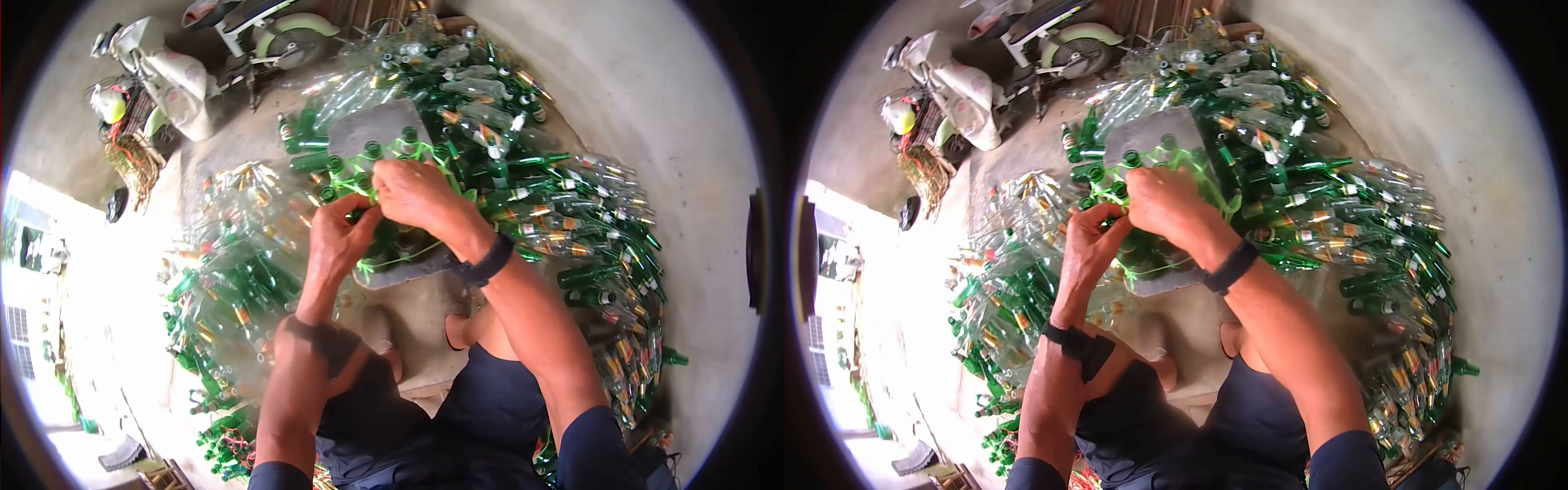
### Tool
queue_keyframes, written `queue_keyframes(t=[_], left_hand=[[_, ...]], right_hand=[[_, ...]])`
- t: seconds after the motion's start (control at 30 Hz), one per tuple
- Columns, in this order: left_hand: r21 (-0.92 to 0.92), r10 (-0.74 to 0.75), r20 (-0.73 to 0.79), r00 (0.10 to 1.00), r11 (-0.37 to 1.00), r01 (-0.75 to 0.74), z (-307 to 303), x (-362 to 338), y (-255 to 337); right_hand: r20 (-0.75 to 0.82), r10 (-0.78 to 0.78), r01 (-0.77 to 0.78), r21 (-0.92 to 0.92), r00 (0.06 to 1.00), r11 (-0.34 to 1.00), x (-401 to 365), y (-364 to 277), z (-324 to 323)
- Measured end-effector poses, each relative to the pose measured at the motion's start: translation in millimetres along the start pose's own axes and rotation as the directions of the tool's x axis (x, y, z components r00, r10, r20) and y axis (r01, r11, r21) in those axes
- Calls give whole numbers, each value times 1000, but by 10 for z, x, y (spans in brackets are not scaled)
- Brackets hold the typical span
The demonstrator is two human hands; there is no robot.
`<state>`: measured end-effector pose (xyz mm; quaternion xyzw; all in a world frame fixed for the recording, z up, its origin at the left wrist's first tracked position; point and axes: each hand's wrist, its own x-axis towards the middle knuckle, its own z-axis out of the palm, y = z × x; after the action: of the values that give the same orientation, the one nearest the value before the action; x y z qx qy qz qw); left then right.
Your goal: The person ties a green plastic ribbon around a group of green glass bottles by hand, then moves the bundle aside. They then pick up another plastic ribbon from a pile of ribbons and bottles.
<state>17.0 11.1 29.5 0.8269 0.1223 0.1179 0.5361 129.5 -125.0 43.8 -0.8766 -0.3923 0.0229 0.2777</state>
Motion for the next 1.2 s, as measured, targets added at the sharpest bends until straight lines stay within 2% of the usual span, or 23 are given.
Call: queue_keyframes(t=[0.13,0.2,0.23,0.27,0.3,0.33,0.37,0.4,0.43,0.47,0.5,0.6,0.73,0.8,0.93,1.0,1.2], left_hand=[[104,0,-53,999,995,6,5,-7,-26],[138,32,-78,996,990,-21,25,-20,-5],[164,62,-94,994,985,-46,29,-36,-1],[118,54,-90,995,992,-43,25,-27,-45],[228,14,-36,999,974,-5,-41,-21,29],[296,169,-69,983,945,-142,-29,47,-179],[245,199,-17,980,951,-189,-79,74,-284],[65,24,33,999,998,-27,-97,57,-180],[86,21,55,998,996,-26,-116,65,-158],[109,27,71,997,993,-34,-130,50,-94],[67,31,64,998,997,-35,-133,66,-193],[74,-61,82,995,996,55,-134,34,-48],[92,-42,79,996,995,34,-115,69,-100],[144,-53,55,997,989,45,-124,80,-139],[142,-27,38,999,990,22,-131,116,-274],[125,-25,35,999,992,20,-123,102,-265],[108,-35,20,999,994,33,-169,161,-389]], right_hand=[[92,46,-46,-2,995,999,71,11,6],[79,80,-86,79,994,993,60,28,0],[133,99,-120,160,986,980,65,0,-51],[23,-51,47,175,998,983,49,74,58],[-81,-144,157,180,986,971,33,145,163],[-163,-178,221,305,970,926,-6,207,249],[-396,-256,440,495,882,749,-112,182,243],[-501,-537,634,30,678,773,-56,259,294],[-86,-26,34,92,996,995,129,67,403],[-210,19,54,336,977,940,9,-9,260],[-180,86,-42,233,980,972,76,-74,306],[-30,168,-158,210,985,965,128,-138,246],[-113,179,-155,191,977,969,81,-155,282],[-136,98,-78,141,986,987,51,-154,287],[-70,135,-125,129,988,984,131,-170,357],[-59,187,-173,188,981,967,145,-183,349],[-67,114,-104,130,991,986,22,-238,155]])
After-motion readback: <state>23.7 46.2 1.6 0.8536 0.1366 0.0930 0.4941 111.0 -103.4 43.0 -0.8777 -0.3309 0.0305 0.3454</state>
